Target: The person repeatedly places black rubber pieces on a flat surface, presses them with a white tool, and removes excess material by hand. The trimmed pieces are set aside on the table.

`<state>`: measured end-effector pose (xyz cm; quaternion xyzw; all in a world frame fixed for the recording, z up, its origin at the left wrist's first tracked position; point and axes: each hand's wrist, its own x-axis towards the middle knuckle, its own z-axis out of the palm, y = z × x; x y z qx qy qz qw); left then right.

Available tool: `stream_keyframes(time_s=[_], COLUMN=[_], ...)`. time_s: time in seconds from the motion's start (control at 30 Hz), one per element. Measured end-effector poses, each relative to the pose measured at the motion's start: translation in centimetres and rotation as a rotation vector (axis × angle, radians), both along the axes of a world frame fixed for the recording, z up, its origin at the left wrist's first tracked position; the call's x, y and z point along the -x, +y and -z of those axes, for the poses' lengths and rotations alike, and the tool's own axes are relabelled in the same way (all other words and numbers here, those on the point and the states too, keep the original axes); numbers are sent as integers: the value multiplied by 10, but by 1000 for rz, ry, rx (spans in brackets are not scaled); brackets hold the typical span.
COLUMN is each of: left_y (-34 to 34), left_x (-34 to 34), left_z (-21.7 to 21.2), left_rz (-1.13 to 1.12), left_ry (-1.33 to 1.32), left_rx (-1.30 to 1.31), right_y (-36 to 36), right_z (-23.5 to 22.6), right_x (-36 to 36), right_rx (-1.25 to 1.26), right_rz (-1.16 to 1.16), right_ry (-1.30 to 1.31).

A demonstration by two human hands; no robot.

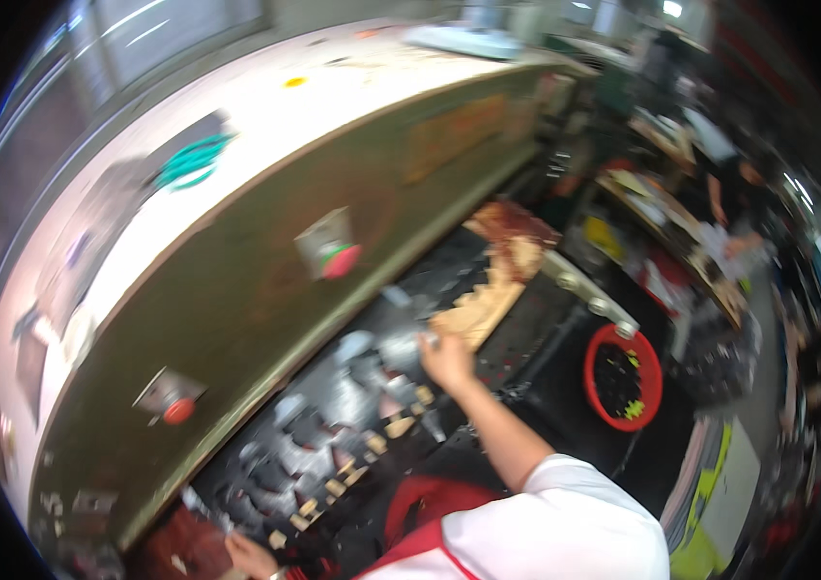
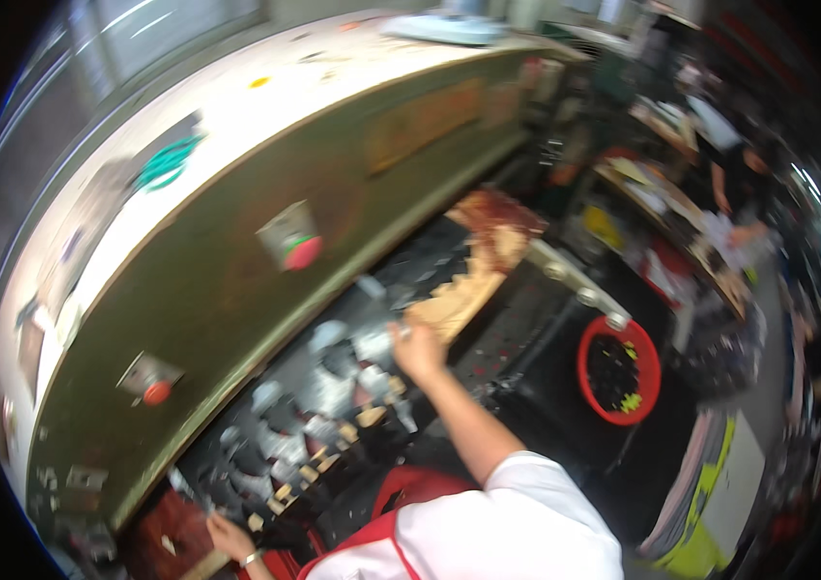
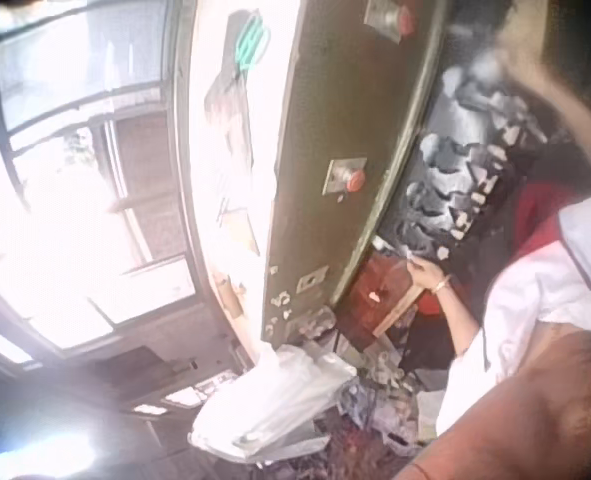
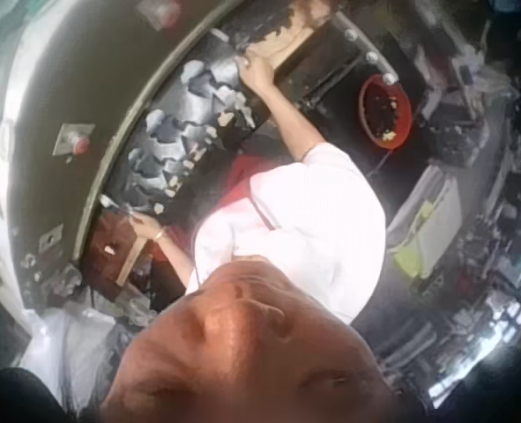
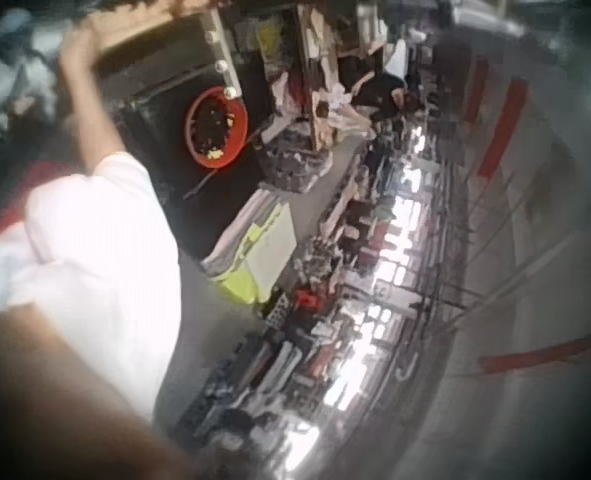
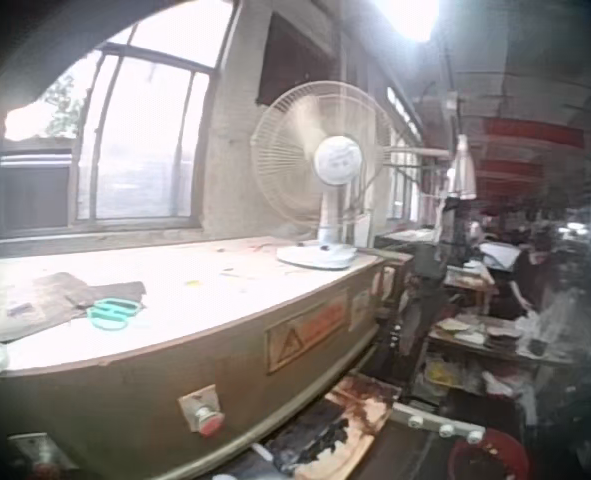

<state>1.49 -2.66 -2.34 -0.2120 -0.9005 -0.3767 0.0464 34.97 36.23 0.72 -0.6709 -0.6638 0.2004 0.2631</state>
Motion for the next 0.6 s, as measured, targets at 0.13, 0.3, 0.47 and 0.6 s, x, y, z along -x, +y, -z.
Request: stream_keyframes(time_s=[0.13,0.3,0.47,0.6], left_y=[-16,-52,-78,-94], left_x=[-20,-74,-94,-116], left_z=[-3,-4,-10,-13], left_rz=[-47,19,1,65], left_ry=[14,-76,-372,-458], left_rx=[90,-99,176,117], right_y=[-18,-57,-70,-131], right_z=[12,-10,-45,-36], right_x=[-20,-68,-4,68], right_rx=[-108,-46,-425,-94], right_rz=[-77,7,-416,-847], right_ry=[145,262,292,99])
